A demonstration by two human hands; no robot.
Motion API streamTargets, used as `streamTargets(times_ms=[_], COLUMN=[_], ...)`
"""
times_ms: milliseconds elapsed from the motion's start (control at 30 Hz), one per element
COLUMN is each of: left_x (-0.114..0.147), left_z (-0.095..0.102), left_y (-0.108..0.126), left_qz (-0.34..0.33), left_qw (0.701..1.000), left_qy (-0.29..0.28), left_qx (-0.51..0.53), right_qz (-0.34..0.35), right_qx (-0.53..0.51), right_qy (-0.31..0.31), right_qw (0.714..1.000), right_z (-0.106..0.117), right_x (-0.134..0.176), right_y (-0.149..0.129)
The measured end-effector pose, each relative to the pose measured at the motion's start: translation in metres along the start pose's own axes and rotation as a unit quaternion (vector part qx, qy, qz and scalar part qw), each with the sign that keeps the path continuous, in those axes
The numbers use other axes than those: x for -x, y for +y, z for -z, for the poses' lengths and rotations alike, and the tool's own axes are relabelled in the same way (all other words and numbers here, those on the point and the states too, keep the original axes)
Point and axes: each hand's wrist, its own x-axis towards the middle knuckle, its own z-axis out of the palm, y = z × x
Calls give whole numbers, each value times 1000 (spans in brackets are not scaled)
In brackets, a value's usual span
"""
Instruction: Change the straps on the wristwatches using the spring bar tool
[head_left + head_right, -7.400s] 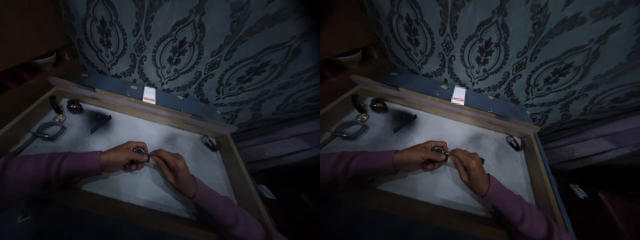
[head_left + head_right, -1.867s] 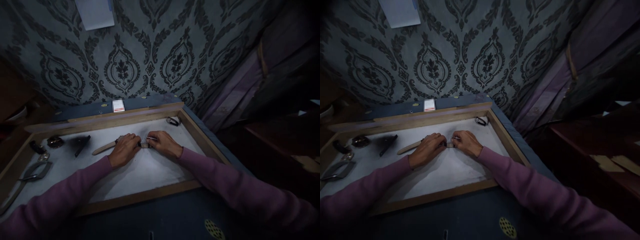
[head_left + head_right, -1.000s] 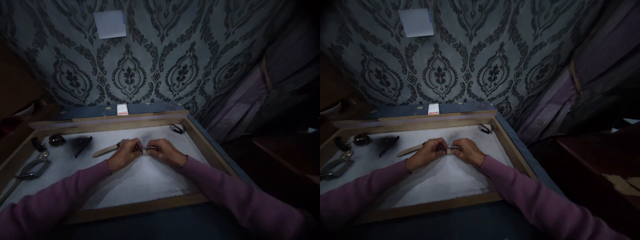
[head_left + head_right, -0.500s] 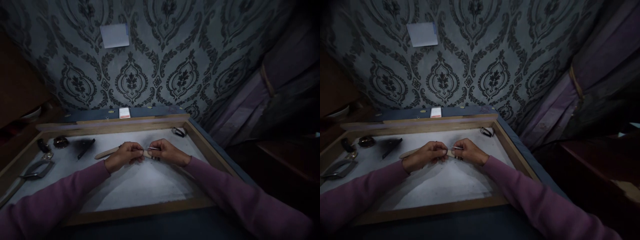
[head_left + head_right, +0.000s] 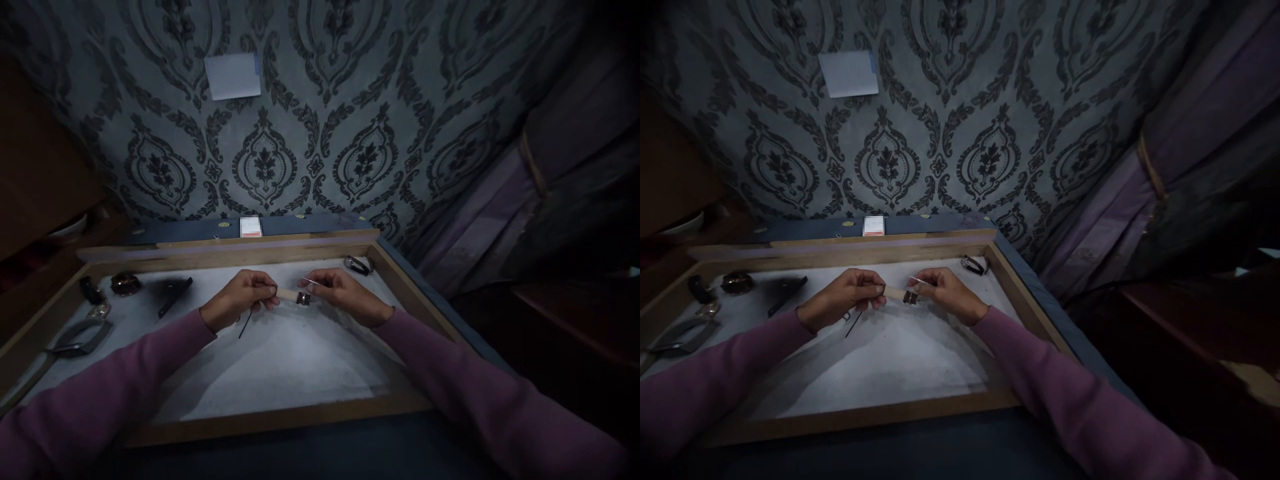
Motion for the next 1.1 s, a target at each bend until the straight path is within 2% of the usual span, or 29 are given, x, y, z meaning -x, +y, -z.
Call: streamTargets(times_ms=[167, 333, 567, 733, 1100], left_x=[2, 8, 20, 20, 18], left_z=[1, 0, -1, -1, 0], left_y=[2, 1, -4, -9, -16], left_qz=[2, 19, 39, 18, -12], left_qw=[1000, 998, 996, 997, 998], left_qy=[1, -5, -8, 11, 10], left_qx=[14, 53, 85, 79, 62], right_qz=[-21, -7, 15, 18, 86], right_qx=[-12, -13, -11, -19, 67], right_qy=[33, 59, -2, -46, -26], right_qw=[999, 998, 1000, 999, 994], right_z=[1, -3, -31, -46, -50], right_x=[-2, -2, -16, -14, 1], right_y=[9, 9, -5, -10, 1])
